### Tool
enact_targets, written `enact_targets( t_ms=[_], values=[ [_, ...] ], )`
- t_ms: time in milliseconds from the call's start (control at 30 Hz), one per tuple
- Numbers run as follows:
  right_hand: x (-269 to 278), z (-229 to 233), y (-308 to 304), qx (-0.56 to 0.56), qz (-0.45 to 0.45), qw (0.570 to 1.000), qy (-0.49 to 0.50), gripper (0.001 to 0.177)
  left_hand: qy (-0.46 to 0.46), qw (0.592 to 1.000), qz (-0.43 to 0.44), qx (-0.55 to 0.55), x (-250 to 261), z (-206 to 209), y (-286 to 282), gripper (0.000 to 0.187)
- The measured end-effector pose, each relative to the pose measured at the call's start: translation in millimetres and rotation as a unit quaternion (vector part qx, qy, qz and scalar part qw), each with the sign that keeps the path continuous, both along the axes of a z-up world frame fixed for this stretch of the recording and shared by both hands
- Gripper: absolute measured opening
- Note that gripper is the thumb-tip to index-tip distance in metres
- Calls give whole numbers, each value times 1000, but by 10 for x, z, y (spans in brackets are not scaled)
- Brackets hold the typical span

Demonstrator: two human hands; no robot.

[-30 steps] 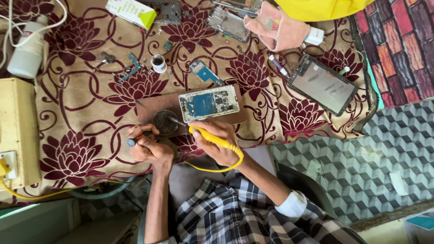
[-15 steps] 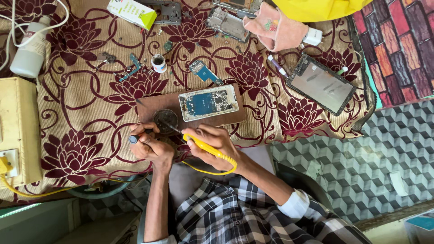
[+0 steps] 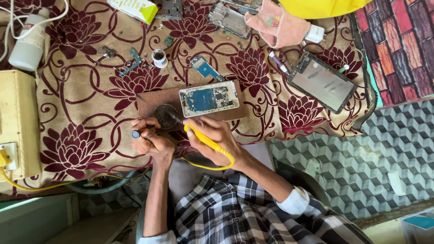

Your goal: The person uses a soldering iron and solder wire to reflow or repair connections on a small circuit board. They repeatedly apply heat and solder to specific points on the board while holding it steady with the other hand.

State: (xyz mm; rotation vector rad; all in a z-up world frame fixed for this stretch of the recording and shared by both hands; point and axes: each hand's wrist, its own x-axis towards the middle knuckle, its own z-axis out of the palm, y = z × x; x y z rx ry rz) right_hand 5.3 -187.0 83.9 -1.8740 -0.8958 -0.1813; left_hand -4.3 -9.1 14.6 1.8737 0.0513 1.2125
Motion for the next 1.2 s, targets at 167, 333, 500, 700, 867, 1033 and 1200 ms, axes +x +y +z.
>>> enact_targets(
  t_ms=[167, 333, 500, 700, 867, 1033, 1200],
  values=[
    [-56, -45, 16, -55, -22, 998, 26, 29, 1, 999, -18, -43, 33, -47, -6, 55],
    [-39, -97, 75, -34, -18, 999, -12, 28, -1, 999, -9, -46, 54, -102, 5, 56],
    [-39, -51, 14, -16, -8, 1000, 19, 25, -24, 998, -27, -61, 61, -112, -16, 54],
    [-89, 12, -9, -2, 18, 999, 29, 30, -5, 999, -16, -39, 35, -102, -4, 53],
    [-28, 6, -35, 11, -17, 1000, 21, 26, -8, 998, -8, -62, 43, -137, -22, 55],
    [-37, 76, -51, 11, 21, 1000, 18, 28, -32, 996, -51, -68, 49, -124, -1, 55],
    [-8, 52, -62, -26, -6, 999, 30, 23, -13, 994, -49, -92, 26, -147, -26, 55]
  ],
)
